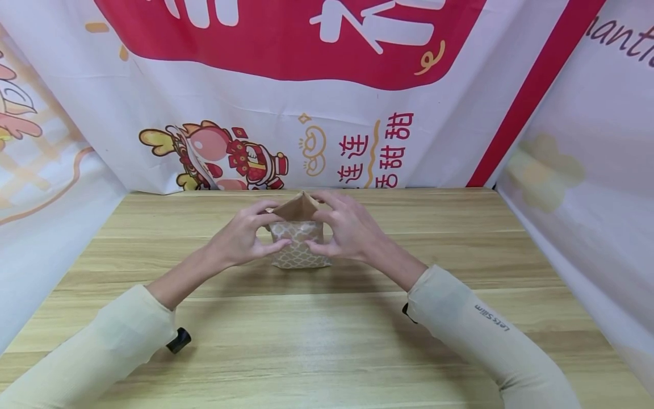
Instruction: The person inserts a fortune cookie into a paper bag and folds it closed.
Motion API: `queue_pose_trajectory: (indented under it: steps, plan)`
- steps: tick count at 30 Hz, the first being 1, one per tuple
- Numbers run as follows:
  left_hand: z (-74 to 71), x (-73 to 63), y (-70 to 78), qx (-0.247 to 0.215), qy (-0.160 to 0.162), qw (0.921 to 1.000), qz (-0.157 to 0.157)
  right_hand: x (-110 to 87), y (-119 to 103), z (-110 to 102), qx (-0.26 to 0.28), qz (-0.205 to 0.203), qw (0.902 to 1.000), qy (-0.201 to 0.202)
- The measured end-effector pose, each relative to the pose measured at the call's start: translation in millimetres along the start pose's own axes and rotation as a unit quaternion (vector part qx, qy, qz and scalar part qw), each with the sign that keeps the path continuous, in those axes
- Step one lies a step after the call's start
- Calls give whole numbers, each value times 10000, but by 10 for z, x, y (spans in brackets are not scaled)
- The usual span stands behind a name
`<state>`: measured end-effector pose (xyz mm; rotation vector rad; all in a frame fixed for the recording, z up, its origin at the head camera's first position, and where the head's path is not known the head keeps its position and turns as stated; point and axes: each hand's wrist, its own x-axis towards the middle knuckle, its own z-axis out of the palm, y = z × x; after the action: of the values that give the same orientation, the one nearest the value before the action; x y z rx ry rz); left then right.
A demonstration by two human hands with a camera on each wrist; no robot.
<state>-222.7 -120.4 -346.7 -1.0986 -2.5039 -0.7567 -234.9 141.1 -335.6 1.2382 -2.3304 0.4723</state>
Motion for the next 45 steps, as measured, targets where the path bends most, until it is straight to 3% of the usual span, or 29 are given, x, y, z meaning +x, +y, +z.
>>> queue_pose_trajectory:
  steps: [7, 11, 13, 16, 20, 23, 28, 36, 40, 45]
  plan:
    - [-43, 23, 43, -28, -300, 9991, -310, 22, -16, 6, 17, 165, 9995, -274]
    - [-34, 30, 32, -252, -151, 9993, -210, 13, -21, 20, 869, 341, 9956, -90]
    - [-5, 36, 14, -509, -18, 9987, -35, 10, -21, 44, 1559, 470, 9866, 49]
    - [57, 47, -11, -935, 221, 9952, 172, 7, -25, 98, 2502, 833, 9644, 175]
    - [128, 61, -24, -1460, 400, 9885, 39, -11, -19, 212, 3182, 1387, 9376, 196]
    - [170, 64, -33, -1802, 427, 9824, -258, -33, -7, 295, 3342, 1647, 9276, 261]
    - [229, 35, -36, -2271, 561, 9704, -598, -62, -16, 360, 3473, 1733, 9200, 541]
    - [293, 9, -65, -2246, 865, 9690, -553, -98, -32, 422, 3680, 1623, 9120, 803]
    - [279, 18, -60, -2329, 820, 9663, -734, -102, -42, 423, 3700, 1633, 9104, 875]
    - [268, 30, -37, -2610, 779, 9566, -1037, -104, -58, 430, 3677, 1819, 9075, 901]
